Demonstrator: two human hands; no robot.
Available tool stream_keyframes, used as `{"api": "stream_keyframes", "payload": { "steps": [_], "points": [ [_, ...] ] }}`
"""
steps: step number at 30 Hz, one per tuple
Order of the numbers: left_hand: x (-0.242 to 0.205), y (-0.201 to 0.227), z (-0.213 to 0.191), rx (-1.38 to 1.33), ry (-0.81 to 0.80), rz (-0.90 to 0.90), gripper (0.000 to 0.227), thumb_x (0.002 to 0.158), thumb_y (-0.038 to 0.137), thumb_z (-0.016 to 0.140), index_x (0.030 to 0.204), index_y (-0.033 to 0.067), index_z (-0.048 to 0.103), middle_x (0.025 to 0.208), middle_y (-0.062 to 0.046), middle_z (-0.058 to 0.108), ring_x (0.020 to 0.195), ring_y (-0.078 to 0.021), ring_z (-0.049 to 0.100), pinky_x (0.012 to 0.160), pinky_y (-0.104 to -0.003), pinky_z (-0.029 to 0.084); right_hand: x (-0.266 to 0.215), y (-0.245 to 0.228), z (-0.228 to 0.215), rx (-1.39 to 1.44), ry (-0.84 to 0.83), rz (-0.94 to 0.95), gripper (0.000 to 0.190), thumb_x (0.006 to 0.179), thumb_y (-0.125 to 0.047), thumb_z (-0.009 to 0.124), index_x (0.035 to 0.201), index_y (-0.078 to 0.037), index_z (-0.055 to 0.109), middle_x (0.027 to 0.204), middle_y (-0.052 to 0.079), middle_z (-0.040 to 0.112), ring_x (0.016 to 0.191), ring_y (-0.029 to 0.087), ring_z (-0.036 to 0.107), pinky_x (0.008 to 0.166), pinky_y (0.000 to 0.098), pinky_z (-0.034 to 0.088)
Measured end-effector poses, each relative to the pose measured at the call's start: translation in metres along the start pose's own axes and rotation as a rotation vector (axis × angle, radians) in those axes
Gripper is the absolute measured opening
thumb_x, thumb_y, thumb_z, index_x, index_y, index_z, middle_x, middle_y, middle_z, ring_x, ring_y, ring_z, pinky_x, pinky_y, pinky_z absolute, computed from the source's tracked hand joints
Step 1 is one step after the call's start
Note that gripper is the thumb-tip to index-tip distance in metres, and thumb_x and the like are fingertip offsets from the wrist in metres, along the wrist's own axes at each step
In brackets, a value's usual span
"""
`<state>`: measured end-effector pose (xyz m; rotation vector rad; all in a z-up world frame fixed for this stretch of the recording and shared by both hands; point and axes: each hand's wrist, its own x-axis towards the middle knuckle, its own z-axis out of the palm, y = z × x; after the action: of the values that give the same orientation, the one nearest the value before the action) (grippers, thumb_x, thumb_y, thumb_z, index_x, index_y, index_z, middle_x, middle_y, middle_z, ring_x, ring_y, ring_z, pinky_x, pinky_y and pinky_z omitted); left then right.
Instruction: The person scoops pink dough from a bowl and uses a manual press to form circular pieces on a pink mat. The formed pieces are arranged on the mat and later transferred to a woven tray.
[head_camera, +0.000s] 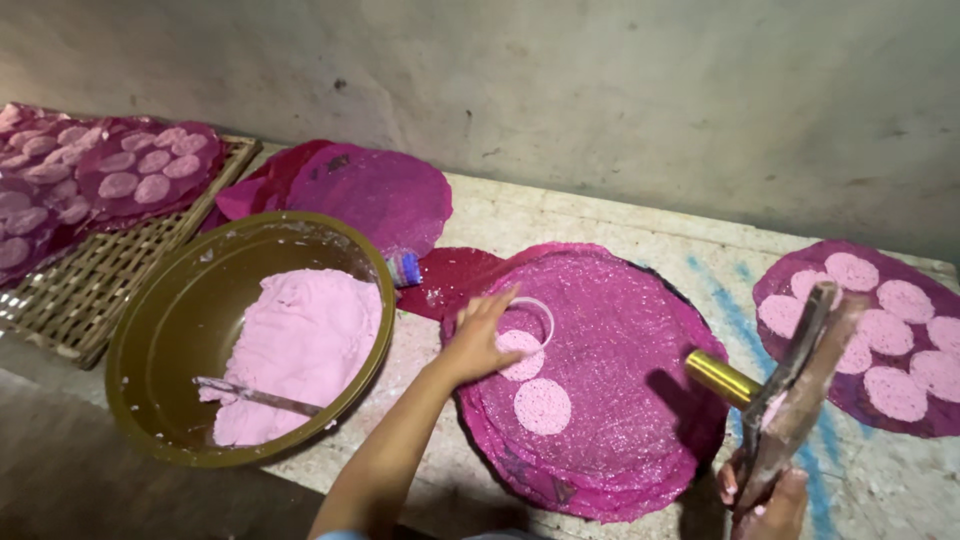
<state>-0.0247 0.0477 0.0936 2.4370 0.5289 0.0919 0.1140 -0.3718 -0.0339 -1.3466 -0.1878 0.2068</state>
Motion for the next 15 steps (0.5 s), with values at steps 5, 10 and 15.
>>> {"api": "stream_keyframes", "payload": {
  "steps": [5,10,15],
  "points": [
    [0.046,0.064,-0.028,0.111,-0.041,0.191,0.116,0.064,0.048,0.092,0.156,0.0121,0.031,0.160,-0.015,0.037,0.147,-0.0356,0.030,0.120,-0.051,0.024,0.008,-0.002,0.012,-0.156,-0.071,0.045,0.065,0.106,-0.055,0.047,0.106,0.008,0.064,0.066,0.011,0.060,0.050,0.021,0.046,0.046,0.0339,0.033],
    [-0.026,0.146,-0.032,-0.064,-0.271,0.819,0.086,0.073,0.039,0.082,0.143,0.0040,0.047,0.147,-0.022,0.049,0.139,-0.0363,0.040,0.113,-0.049,0.025,0.009,-0.077,0.046,-0.616,-0.539,-0.556,0.053,0.094,-0.053,0.063,0.102,-0.001,0.073,0.065,0.006,0.067,0.058,0.018,0.065,0.054,0.0300,0.049],
    [-0.078,0.162,-0.052,-0.138,-0.712,0.861,0.055,0.083,0.030,0.070,0.129,0.0025,0.055,0.123,-0.023,0.057,0.119,-0.0381,0.054,0.097,-0.050,0.038,0.000,-0.214,0.108,-0.801,-0.849,-1.196,0.029,0.091,-0.036,0.063,0.093,-0.008,0.072,0.069,0.004,0.060,0.061,0.020,0.065,0.056,0.0349,0.049]
  ]
}}
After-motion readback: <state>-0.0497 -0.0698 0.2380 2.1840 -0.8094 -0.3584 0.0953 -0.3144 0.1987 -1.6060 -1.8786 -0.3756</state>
